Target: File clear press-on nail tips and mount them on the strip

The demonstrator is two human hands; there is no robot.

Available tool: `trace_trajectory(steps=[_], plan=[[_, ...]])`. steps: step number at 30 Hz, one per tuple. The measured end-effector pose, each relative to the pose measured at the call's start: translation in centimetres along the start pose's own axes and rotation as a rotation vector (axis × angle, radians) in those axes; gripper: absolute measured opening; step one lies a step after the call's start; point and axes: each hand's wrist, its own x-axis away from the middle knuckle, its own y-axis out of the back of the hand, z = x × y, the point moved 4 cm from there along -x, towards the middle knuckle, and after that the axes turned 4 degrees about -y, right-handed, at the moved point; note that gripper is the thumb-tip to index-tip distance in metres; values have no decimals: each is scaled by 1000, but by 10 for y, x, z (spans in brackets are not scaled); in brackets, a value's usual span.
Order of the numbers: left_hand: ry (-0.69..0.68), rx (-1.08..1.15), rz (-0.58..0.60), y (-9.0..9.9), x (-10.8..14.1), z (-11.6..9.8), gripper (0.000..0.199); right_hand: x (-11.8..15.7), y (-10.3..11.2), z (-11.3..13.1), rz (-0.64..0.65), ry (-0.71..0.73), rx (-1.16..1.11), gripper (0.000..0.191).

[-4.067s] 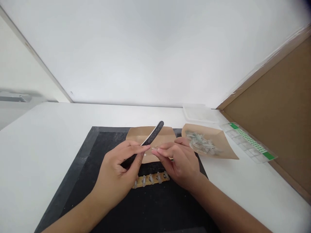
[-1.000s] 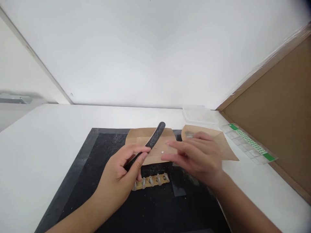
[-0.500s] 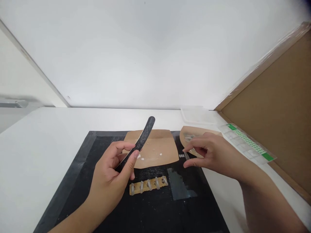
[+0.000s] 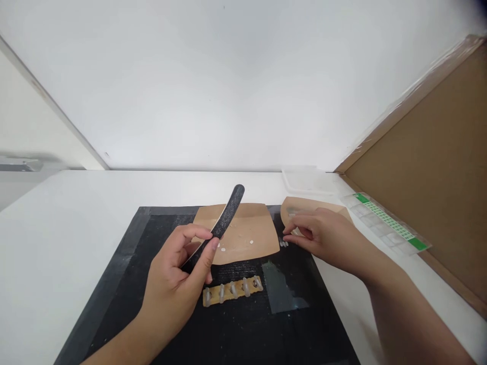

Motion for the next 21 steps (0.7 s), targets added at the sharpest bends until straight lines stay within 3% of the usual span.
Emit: trace_trajectory(steps=[7,10,14,17,21], plan=[[-2,17,-35,1,-1,-1,23,4,14,-24,-89,-291,143,35],[3,23,-45,2,0,1,23,8,9,-41,-7,-386,171,35],[-8,25,-53,2,0,3,22,12,-8,-60,130,-430,122,34],[-13,20,-53,2,0,4,21,12,-17,-67,139,-415,118,40],[-12,15,-41,2,0,3,22,9,-22,-72,148,-401,141,28]])
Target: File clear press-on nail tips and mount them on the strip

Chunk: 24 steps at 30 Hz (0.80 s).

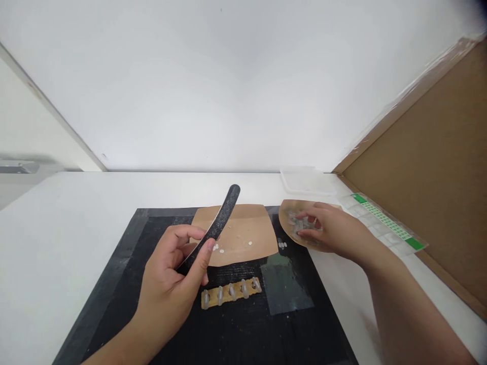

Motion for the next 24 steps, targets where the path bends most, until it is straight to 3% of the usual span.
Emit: trace_trajectory(steps=[6,16,24], plan=[[3,-2,0,0,-1,-3,22,0,5,4,15,-5,-6,18],[14,-17,4,0,-1,0,22,8,21,5,-56,56,-90,28],[-68,-10,2,-2,-1,-5,15,11,26,29,13,182,-203,31]])
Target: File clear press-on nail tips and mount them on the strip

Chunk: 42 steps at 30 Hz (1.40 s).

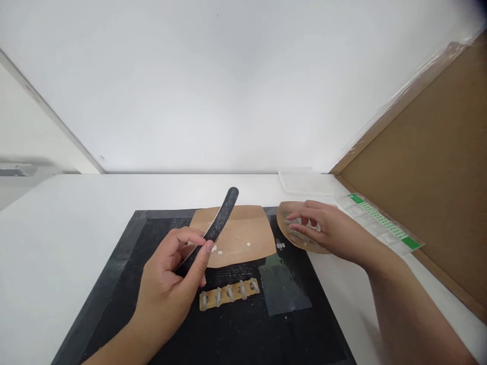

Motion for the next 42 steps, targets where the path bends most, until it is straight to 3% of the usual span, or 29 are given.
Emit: trace_trajectory(steps=[4,9,13,20,25,29,33,36,42], plan=[[6,4,2,0,0,-2,15,-2,0,7,-8,33,-2,38],[6,5,5,1,0,-4,16,-2,6,17,-163,133,-131,34],[-10,3,25,0,-1,-4,15,1,10,38,-216,242,-301,26],[7,7,77,-2,-2,0,13,9,10,75,-365,312,-461,14],[-3,-16,83,-1,-1,0,12,10,-5,86,-298,290,-581,11],[-16,-22,89,-1,-1,0,11,10,-13,88,-292,194,-652,14],[-21,-31,116,-2,-1,2,9,10,-23,89,-207,111,-794,18],[-47,-42,138,-3,0,4,8,11,-30,93,-131,120,-902,19],[-163,-114,181,-3,-2,-2,11,16,-35,107,-25,144,-886,15]])
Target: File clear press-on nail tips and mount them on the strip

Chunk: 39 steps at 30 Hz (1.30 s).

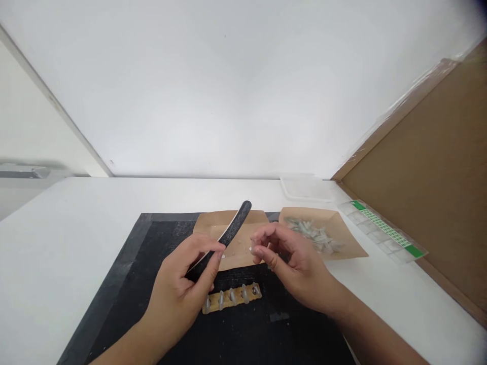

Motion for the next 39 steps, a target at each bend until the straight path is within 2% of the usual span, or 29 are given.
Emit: trace_trajectory(steps=[6,8,13,18,21,28,35,39], plan=[[-120,-35,64,-2,-4,-10,27,4,-17,3,138,-62,-337,21],[-155,-41,67,-2,-4,-12,29,6,-20,1,179,-105,-424,29],[-255,-100,69,-3,-2,-14,30,7,-27,-1,270,-155,-540,40],[-313,-141,68,-2,-2,-12,25,7,-29,-2,313,-197,-533,42],[-334,-165,55,-1,-1,-12,22,6,-28,-1,315,-188,-512,37],[-433,-250,42,2,2,-13,27,7,-28,0,322,-189,-442,29],[-433,-301,74,2,3,-9,22,7,-28,-2,333,-200,-355,29],[-500,-305,63,2,4,-8,22,7,-26,-2,337,-189,-315,26]])
